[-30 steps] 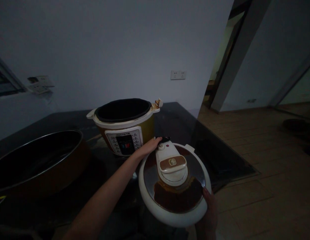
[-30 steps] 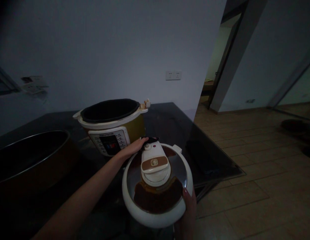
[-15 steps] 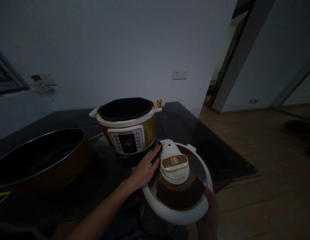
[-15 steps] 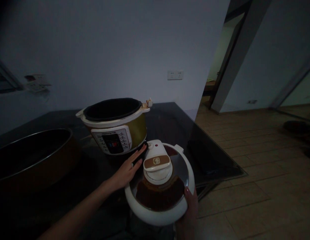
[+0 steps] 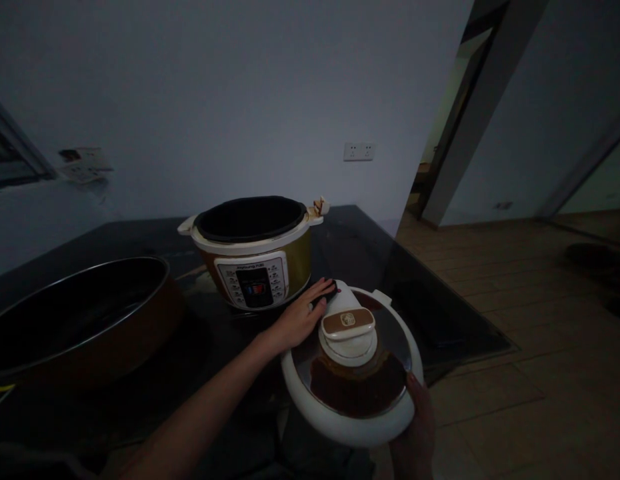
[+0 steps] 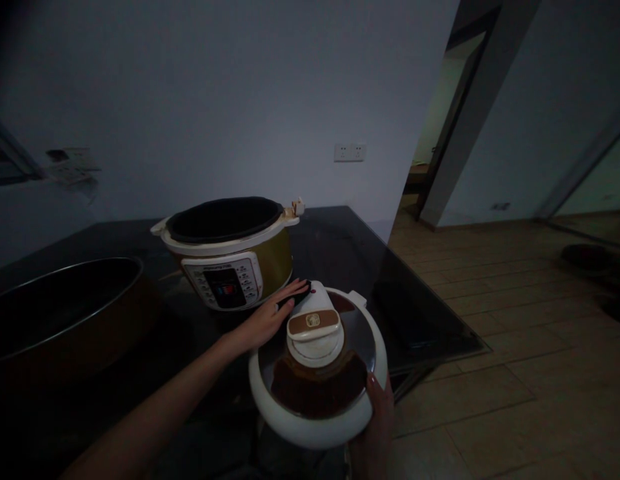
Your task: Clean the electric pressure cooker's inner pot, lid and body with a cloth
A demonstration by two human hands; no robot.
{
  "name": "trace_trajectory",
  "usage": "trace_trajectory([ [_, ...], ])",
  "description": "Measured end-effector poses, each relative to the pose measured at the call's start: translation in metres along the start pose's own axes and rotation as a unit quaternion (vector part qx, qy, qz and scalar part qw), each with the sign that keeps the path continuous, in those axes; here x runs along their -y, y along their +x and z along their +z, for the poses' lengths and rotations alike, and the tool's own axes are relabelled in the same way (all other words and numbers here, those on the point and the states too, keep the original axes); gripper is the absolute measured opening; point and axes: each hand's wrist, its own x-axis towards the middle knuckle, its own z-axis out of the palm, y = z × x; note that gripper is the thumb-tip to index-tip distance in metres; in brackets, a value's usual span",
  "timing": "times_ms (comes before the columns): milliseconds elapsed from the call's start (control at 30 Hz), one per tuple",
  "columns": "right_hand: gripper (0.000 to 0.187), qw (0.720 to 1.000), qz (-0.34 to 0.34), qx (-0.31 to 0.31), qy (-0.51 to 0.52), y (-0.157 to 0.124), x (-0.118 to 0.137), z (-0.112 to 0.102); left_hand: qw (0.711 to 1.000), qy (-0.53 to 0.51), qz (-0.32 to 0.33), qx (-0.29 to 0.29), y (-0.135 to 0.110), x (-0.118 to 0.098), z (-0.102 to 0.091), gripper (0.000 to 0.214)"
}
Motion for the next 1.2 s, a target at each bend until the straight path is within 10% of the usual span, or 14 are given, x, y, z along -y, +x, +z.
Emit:
trace_trajectory([
  [567, 0.039, 1.000, 0.003, -0.006, -0.001, -0.001, 0.002, 0.001, 0.982, -0.047, -0.175, -0.047, 0.089, 0.050, 0.015, 0.034],
  [1200, 0.037, 0.999, -0.024, -0.007, -0.031, -0.004, 0.007, 0.005, 0.999, -0.012, 0.040, 0.035, -0.009, 0.005, 0.002, 0.047],
])
